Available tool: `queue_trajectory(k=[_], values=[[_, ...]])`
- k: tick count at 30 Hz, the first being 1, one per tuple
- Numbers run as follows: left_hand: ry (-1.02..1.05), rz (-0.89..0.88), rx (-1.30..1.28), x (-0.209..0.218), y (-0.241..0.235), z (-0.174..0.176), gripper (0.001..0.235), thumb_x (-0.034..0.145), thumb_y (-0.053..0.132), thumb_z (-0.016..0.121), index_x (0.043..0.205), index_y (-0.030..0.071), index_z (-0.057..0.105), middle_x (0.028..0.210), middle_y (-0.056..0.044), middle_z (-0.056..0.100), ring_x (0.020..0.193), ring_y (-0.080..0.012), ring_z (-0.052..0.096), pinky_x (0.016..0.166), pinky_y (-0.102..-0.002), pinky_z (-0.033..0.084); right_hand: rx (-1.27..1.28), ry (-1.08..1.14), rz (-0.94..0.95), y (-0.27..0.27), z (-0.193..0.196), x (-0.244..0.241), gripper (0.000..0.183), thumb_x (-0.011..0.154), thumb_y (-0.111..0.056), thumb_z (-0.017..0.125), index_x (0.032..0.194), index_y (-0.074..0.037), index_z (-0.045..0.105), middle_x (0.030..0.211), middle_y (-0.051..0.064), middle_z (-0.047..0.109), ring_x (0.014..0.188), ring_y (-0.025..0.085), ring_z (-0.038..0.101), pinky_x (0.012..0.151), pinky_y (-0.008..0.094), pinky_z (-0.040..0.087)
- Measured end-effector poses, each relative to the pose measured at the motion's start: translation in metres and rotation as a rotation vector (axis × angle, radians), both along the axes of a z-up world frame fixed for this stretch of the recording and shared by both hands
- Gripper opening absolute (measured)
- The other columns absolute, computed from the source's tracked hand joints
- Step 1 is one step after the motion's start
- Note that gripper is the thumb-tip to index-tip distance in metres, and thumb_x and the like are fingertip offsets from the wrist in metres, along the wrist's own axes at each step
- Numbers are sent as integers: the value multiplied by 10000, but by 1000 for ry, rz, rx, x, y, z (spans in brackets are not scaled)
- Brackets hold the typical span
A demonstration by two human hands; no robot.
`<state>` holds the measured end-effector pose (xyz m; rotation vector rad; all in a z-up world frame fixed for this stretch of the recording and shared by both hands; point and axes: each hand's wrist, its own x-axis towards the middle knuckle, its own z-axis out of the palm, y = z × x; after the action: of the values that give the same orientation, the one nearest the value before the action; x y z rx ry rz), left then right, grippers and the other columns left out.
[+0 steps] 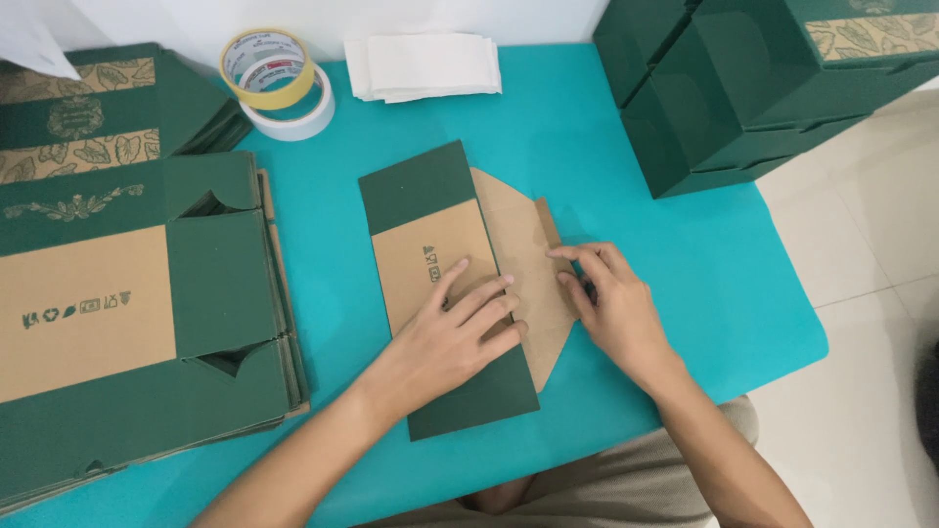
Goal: The person assembles a green cardboard box by folding its flaps and tucking them into slots. They then place a white tissue inside the box and close the lid.
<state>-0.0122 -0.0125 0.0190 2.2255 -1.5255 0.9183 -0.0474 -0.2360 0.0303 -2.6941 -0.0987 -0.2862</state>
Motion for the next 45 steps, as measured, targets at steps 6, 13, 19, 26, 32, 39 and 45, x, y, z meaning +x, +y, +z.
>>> queue_trajectory(k=[6, 13, 19, 26, 32, 39, 45], values=[[-83, 136, -3, -17, 28, 51, 124, 975, 92, 580, 984, 206, 627, 1036, -26, 551, 1182, -208, 624, 1017, -612, 486, -4, 12, -70, -17, -2, 2, 283, 963, -115, 617, 1242, -135, 660, 1036, 80, 607, 821, 334, 705, 663, 522, 599], [36, 326, 99, -50, 93, 58, 404, 896, -97, 529, 1150, 201, 629, 1084, -88, 601, 1159, -248, 636, 1043, -570, 396, 22, -36, 60, -68, -26, 12, 383, 996, -158, 549, 1377, -145, 585, 1174, 105, 537, 787, 264, 582, 655, 423, 462], [152, 493, 240, -56, 122, 19, 399, 907, 65, 610, 1258, 254, 604, 1152, -60, 591, 1221, -217, 564, 1124, -596, 339, 35, -70, 92, -74, -24, 12, 384, 1014, -127, 533, 1395, -91, 565, 1164, 113, 507, 683, 234, 480, 614, 429, 423], [160, 537, 394, -55, 125, 3, 472, 890, 26, 548, 1320, 220, 541, 1219, -73, 551, 1257, -220, 523, 1134, -533, 349, 8, -116, 99, -74, -26, 11, 383, 1012, -126, 547, 1387, -52, 569, 1158, 123, 510, 902, 267, 549, 677, 422, 490], [237, 548, 463, -51, 118, -8, 460, 830, 98, 587, 1286, 146, 549, 1258, -49, 582, 1198, -205, 544, 1142, -540, 355, -263, -357, 241, -73, -11, -3, 271, 1006, -162, 583, 1257, -58, 580, 1269, 178, 537, 1112, 379, 556, 838, 471, 493], [131, 329, 347, -23, 52, -25, 394, 785, 120, 545, 1166, 95, 643, 1098, -108, 612, 1061, -349, 580, 1067, -501, 397, -41, -134, 457, -79, 0, -22, 314, 976, -70, 528, 1272, -103, 628, 1291, 77, 634, 1250, 269, 579, 1139, 446, 433], [163, -77, 295, -13, -12, -2, 357, 999, 335, 499, 1219, 73, 600, 1226, -90, 624, 1133, -245, 570, 998, -392, 433, 101, 70, 463, -85, 8, -28, 482, 900, -188, 661, 1370, -131, 569, 1417, 66, 569, 1361, 249, 488, 1199, 456, 290]])
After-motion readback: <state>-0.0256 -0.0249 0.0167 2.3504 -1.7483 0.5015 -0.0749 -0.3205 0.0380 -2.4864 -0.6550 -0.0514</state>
